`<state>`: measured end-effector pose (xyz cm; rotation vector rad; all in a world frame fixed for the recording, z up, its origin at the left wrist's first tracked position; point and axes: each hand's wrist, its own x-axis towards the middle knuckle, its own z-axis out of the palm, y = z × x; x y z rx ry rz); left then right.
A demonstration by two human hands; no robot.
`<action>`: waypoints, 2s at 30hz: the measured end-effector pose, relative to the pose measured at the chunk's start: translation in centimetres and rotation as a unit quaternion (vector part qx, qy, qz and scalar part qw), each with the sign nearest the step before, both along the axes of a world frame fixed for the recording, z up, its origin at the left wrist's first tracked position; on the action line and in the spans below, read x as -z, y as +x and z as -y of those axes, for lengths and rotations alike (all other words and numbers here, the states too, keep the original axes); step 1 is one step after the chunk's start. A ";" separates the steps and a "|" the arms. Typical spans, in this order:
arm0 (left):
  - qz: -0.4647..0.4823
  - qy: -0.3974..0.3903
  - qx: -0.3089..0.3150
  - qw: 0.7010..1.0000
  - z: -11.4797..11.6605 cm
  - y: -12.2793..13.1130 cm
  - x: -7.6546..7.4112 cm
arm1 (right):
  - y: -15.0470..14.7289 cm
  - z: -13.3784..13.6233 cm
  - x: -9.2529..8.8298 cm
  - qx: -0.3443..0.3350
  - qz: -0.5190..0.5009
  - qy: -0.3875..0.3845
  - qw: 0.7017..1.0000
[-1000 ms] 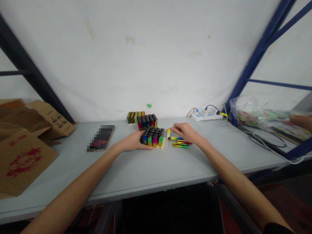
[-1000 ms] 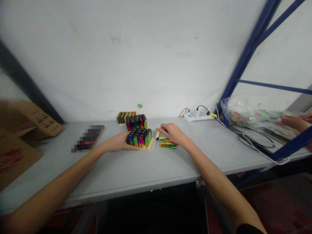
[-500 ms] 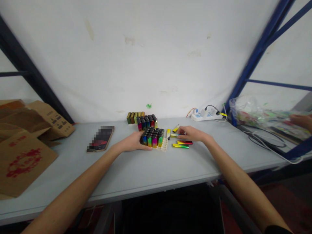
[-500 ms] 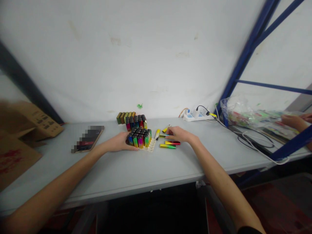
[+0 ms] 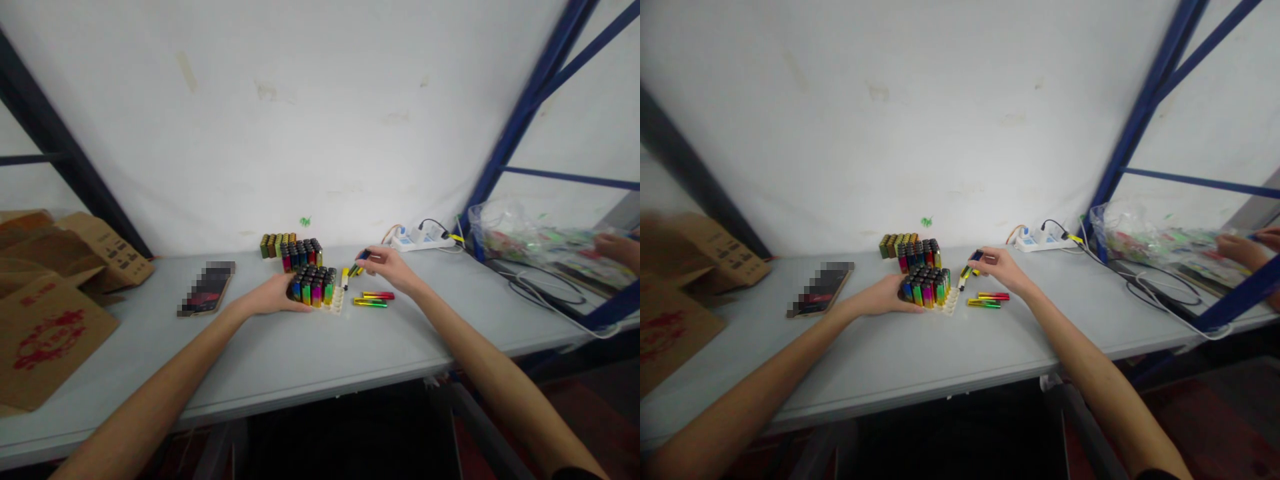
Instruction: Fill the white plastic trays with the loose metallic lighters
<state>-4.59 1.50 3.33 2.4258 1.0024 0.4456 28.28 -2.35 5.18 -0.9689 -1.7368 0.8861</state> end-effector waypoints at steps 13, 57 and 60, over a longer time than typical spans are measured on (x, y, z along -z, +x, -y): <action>0.011 -0.002 0.006 1.000 0.1 0.0 0.0 | -2.4 -0.1 2.0 -0.071 -0.132 -0.099 0.984; 0.011 -0.002 0.002 1.000 0.0 0.0 0.3 | -4.4 2.3 1.1 -0.068 0.160 0.117 0.978; 0.017 -0.008 0.005 1.000 0.1 0.1 0.2 | -4.8 2.3 1.7 -0.080 0.170 0.108 0.976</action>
